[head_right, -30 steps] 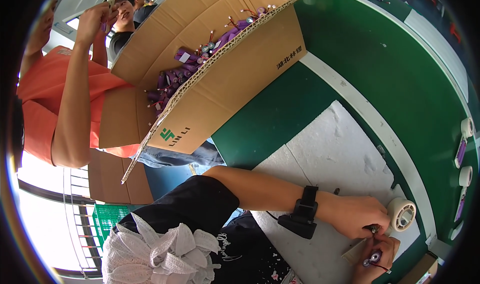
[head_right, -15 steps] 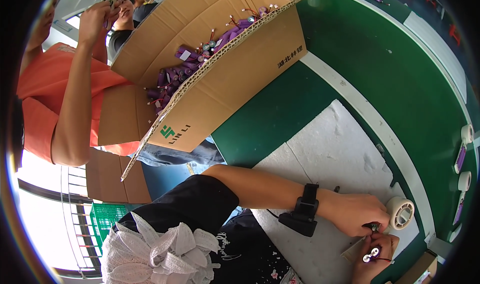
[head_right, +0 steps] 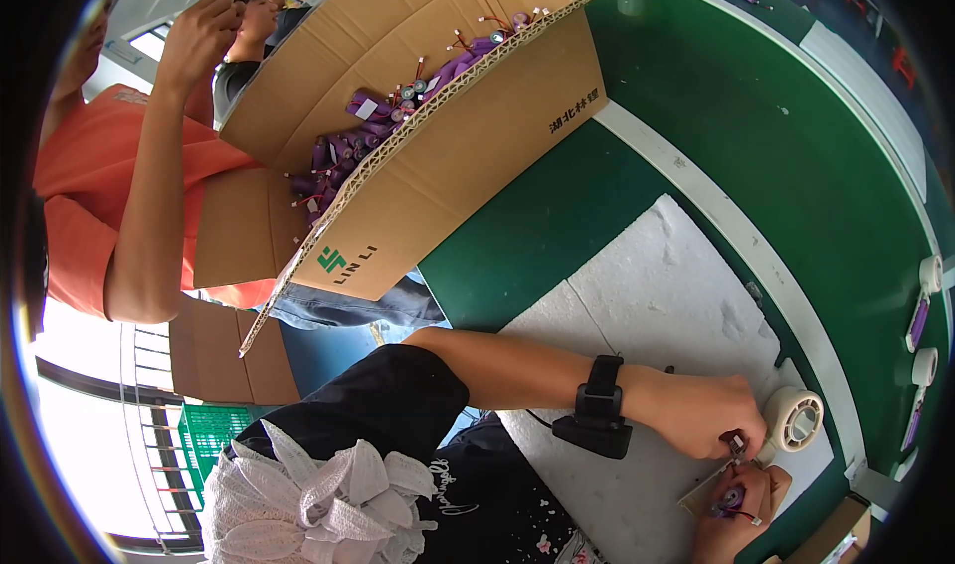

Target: The person peels a sticker from a battery pack, connects the battery pack's wires to a circuit board inside a fan housing, and presses the battery pack into the housing.

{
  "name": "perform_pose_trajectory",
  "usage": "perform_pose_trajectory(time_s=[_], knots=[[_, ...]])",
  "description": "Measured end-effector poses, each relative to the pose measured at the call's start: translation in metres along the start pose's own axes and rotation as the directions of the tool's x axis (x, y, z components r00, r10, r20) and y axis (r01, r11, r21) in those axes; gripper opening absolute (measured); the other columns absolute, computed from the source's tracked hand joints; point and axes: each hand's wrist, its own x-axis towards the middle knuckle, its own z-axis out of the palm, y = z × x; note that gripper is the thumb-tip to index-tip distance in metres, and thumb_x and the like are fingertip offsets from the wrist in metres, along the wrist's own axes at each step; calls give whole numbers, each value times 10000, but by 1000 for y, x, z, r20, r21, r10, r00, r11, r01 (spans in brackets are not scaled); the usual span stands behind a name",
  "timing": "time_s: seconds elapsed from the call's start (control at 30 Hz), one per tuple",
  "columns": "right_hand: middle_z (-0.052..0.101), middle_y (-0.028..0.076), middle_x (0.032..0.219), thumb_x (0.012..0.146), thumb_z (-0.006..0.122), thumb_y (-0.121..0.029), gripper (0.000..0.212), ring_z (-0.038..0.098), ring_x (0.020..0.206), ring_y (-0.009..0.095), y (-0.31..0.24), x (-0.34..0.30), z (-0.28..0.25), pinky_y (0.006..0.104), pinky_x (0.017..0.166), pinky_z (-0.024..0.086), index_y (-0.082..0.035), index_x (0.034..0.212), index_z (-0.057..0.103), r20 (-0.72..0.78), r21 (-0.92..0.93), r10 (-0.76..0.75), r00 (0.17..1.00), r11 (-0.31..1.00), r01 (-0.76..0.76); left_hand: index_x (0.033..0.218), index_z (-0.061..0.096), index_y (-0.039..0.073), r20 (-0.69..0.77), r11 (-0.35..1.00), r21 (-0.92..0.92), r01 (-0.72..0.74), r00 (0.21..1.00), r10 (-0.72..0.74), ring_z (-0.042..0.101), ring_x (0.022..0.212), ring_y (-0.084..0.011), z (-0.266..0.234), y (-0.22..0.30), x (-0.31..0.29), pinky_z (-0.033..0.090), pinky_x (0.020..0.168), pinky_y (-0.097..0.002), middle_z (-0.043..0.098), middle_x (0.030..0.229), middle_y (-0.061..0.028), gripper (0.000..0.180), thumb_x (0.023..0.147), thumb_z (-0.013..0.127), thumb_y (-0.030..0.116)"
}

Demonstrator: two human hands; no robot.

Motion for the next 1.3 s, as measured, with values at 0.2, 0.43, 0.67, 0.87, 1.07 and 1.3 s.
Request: perform_pose_trajectory(time_s=[0.2,0.43,0.67,0.87,1.07,1.3], knots=[[495,151,775,718,619,115,176,506,770,324,1,2,0,382,674,426,2,779,498,-1,-58,-86,996,995,85,738,721,65,-106,982,100,-161,979,172,611,763,-325,7,-8,1,484,665,-385,622,813,-144,223,650,575,-78],[531,160,784,702,622,108,175,527,807,325,2,1,0,383,695,438,6,783,505,31,14,-53,998,999,52,794,687,43,-72,989,99,-114,990,121,595,783,-307,12,2,-4,476,686,-381,601,852,-134,173,678,597,-48],[582,126,767,698,645,94,179,557,815,333,-5,5,-2,392,725,463,-3,759,507,25,7,-25,999,1000,25,874,623,17,-108,999,-20,-43,993,41,604,739,-292,12,5,-1,483,656,-372,612,825,-137,208,674,667,-16],[534,168,906,748,612,89,164,547,816,318,-3,3,-5,375,726,454,2,863,535,67,77,-40,997,996,34,867,656,26,-92,999,-13,-41,995,39,618,722,-289,12,-1,0,488,635,-363,623,813,-131,221,654,672,-32],[531,154,925,824,628,-138,197,549,816,284,-8,1,-15,356,719,449,12,905,530,61,160,100,993,981,-109,913,694,57,-72,995,-20,-93,993,92,619,707,-269,6,2,-5,490,632,-353,619,808,-126,282,650,659,-38],[505,62,755,946,494,-376,374,503,659,159,19,-3,-11,273,620,426,-3,936,528,-40,653,338,940,721,-231,959,701,72,-59,1000,30,-10,998,12,616,699,-224,0,11,-4,496,632,-323,612,855,-114,290,692,637,-22]])
